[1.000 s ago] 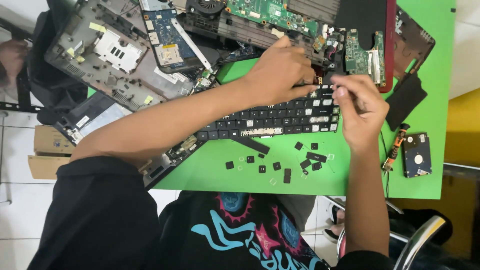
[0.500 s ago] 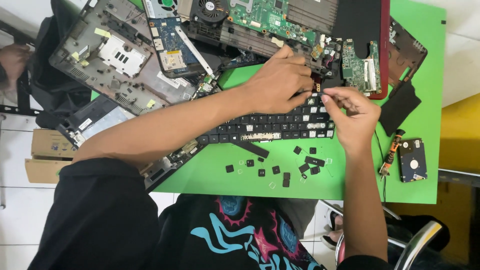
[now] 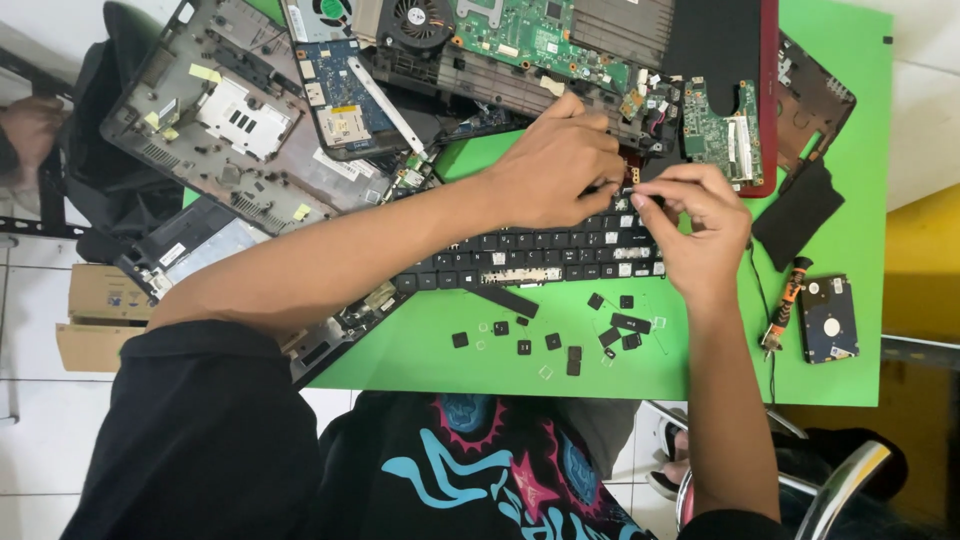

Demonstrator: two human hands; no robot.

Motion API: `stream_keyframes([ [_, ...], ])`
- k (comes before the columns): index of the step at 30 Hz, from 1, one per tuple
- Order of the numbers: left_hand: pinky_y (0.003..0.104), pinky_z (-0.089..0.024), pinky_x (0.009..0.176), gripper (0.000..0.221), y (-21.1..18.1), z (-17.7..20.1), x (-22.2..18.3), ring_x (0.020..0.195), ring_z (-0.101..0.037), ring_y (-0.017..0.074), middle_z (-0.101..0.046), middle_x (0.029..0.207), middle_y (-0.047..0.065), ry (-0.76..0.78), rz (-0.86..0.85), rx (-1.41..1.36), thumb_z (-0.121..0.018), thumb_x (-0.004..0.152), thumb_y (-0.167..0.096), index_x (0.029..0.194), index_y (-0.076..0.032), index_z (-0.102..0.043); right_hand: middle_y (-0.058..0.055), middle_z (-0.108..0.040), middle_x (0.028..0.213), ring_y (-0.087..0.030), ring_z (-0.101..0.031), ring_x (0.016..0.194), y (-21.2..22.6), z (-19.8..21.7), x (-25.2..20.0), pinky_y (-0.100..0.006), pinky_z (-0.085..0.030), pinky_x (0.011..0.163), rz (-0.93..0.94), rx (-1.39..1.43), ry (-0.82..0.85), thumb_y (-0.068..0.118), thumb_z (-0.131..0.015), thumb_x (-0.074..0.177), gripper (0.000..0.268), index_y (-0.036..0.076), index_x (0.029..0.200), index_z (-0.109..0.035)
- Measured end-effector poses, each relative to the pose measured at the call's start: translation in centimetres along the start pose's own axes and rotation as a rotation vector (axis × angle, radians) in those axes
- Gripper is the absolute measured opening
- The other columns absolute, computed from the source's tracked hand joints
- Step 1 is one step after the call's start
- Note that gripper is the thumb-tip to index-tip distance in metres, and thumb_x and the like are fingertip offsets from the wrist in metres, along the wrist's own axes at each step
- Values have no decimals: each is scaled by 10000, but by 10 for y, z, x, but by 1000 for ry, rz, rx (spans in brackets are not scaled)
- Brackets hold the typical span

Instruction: Manually installing small plastic switch retainers onto a laptop keyboard frame during a repair process.

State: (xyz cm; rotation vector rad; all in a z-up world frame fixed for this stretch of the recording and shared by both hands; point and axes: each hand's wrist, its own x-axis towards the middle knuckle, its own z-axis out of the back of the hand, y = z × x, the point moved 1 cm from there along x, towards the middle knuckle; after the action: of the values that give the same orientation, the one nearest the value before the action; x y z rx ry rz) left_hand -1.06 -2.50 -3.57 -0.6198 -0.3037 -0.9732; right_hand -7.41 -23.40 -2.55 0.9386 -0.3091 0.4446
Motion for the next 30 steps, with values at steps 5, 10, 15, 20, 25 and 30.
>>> stream_keyframes([
  [5, 389, -323, 796, 220, 0, -1, 1, 748, -476, 191, -613, 641, -31, 24, 9, -6, -651, 952, -269, 768, -171, -720, -72, -645, 1096, -231, -550, 1042, -9, 3, -1, -364, -396, 876, 65, -195, -9, 16, -859, 987, 128, 60, 1094, -805],
  [10, 382, -322, 792, 222, 2, -2, 1, 738, -468, 191, -611, 623, -35, 7, 0, -19, -658, 945, -255, 749, -168, -717, -77, -700, 1093, -243, -583, 1073, -8, 1, 2, -391, -396, 948, 103, -231, 26, 64, -838, 1000, 88, 72, 1077, -794],
  [15, 367, -333, 798, 184, 5, -6, 1, 743, -458, 178, -645, 607, -75, 25, 0, 26, -791, 915, -347, 788, -214, -780, -56, -740, 1090, -241, -582, 1112, -3, 1, 1, -369, -462, 815, 18, -220, 81, 56, -783, 1015, 51, 89, 1047, -762],
  [20, 374, -330, 792, 154, 6, -8, -1, 778, -502, 190, -637, 629, -76, -26, -51, 71, -802, 907, -336, 816, -211, -803, -64, -741, 1082, -241, -616, 1081, -6, 1, 2, -390, -438, 946, 57, -215, 94, 58, -784, 1010, 44, 77, 1034, -751],
  [25, 388, -295, 744, 82, 7, -6, 1, 762, -494, 187, -644, 736, -95, -59, -127, 113, -787, 866, -278, 796, -237, -778, -64, -730, 1088, -241, -608, 1087, -8, 1, 2, -392, -450, 931, 28, -207, 124, 74, -788, 1000, 42, 81, 1018, -750],
  [30, 379, -397, 758, 120, -7, 7, 5, 801, -594, 148, -611, 792, -108, -160, -317, -262, -763, 870, -323, 836, -250, -674, -151, -732, 1100, -285, -618, 936, -39, 8, -1, -391, -442, 847, 108, -95, 71, -87, -768, 959, 161, 31, 1065, -740],
])
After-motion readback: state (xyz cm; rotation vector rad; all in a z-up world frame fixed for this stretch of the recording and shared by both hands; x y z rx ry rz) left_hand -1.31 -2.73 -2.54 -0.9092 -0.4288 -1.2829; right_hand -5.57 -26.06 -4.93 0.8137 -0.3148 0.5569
